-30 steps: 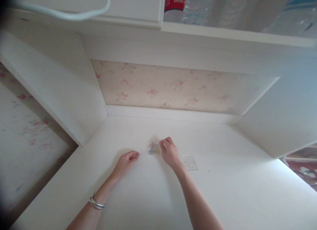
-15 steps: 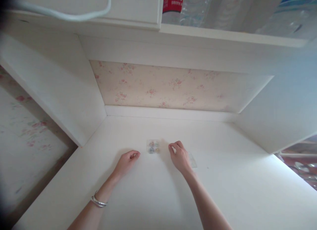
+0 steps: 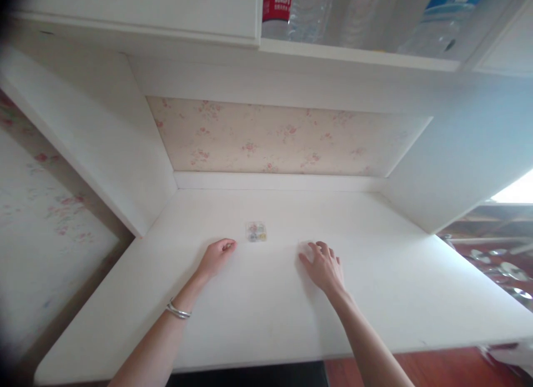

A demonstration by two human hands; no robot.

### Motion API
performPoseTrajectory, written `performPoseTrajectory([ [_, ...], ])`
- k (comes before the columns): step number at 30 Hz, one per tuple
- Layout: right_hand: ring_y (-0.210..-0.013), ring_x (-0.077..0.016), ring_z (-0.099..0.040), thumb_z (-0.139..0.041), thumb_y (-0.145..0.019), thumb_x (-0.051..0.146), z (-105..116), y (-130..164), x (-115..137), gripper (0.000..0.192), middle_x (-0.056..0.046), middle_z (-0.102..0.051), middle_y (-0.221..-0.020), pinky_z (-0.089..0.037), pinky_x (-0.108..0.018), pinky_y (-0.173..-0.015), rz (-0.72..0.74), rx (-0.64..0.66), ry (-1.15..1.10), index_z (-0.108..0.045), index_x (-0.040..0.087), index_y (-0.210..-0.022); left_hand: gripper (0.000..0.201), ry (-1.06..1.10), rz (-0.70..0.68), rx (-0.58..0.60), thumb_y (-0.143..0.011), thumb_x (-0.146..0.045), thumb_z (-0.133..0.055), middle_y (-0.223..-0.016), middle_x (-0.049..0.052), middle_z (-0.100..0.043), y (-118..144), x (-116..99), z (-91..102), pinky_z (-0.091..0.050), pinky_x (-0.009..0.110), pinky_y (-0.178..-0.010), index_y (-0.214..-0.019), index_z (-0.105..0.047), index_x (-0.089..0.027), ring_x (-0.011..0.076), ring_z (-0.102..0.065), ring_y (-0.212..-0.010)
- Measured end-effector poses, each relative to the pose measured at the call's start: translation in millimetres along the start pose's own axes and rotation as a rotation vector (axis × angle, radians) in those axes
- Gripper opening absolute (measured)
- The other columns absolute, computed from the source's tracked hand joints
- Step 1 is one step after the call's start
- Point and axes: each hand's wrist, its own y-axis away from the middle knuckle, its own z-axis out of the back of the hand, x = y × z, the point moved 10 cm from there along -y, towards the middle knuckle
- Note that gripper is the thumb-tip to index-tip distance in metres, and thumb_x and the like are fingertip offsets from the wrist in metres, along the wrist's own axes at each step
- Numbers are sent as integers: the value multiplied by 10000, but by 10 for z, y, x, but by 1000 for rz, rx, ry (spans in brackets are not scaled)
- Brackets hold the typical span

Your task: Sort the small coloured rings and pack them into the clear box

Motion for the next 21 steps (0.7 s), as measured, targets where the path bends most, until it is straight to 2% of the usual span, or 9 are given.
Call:
performPoseTrajectory([
  [6,-1065,-271,-502,-442,-849,465,65,-27,-23,416,-73,-481,-1289,-415,-389,-843,18,-49,54,-563,265,-1193,362,-32,-15,-3,-839,-421,-427,-758,21,-682,23,-11,9,-425,228,-635,-927,-684,-181,151,-604,-690],
  [11,-964,-233,-568,-359,-903,377,5,-5,61,330,-57,-625,-1086,-412,-346,-804,117,49,32,-647,247,-998,339,-24,-31,3,-840,-405,-436,-791,26,-696,10,-12,-7,-431,222,-651,-920,-686,-191,153,-614,-719],
  [14,-844,-211,-602,-327,-917,332,102,10,127,329,-63,-646,-1026,-415,-335,-746,107,-13,-8,-640,232,-942,326,-9,-35,6,-839,-397,-439,-823,26,-702,10,-12,-21,-435,222,-669,-919,-685,-199,150,-617,-730],
  [16,-802,-203,-609,-318,-920,348,220,-5,168,322,-67,-637,-1049,-423,-331,-710,55,-113,-106,-615,236,-975,333,8,-23,6,-839,-401,-436,-834,30,-704,11,-1,-29,-437,224,-668,-920,-685,-196,150,-619,-726],
  [18,-808,-205,-615,-341,-909,390,306,-45,222,313,-79,-634,-1042,-438,-328,-701,-9,-209,-298,-592,226,-998,342,23,-6,-1,-838,-408,-433,-845,35,-704,10,12,-30,-437,226,-660,-921,-685,-191,153,-619,-729],
  [21,-830,-215,-633,-415,-869,467,238,-171,363,343,-85,-660,-924,-467,-336,-731,-112,-243,-723,-575,192,-999,343,43,7,-2,-838,-409,-429,-836,29,-697,11,16,-33,-431,225,-649,-923,-683,-195,149,-609,-723],
])
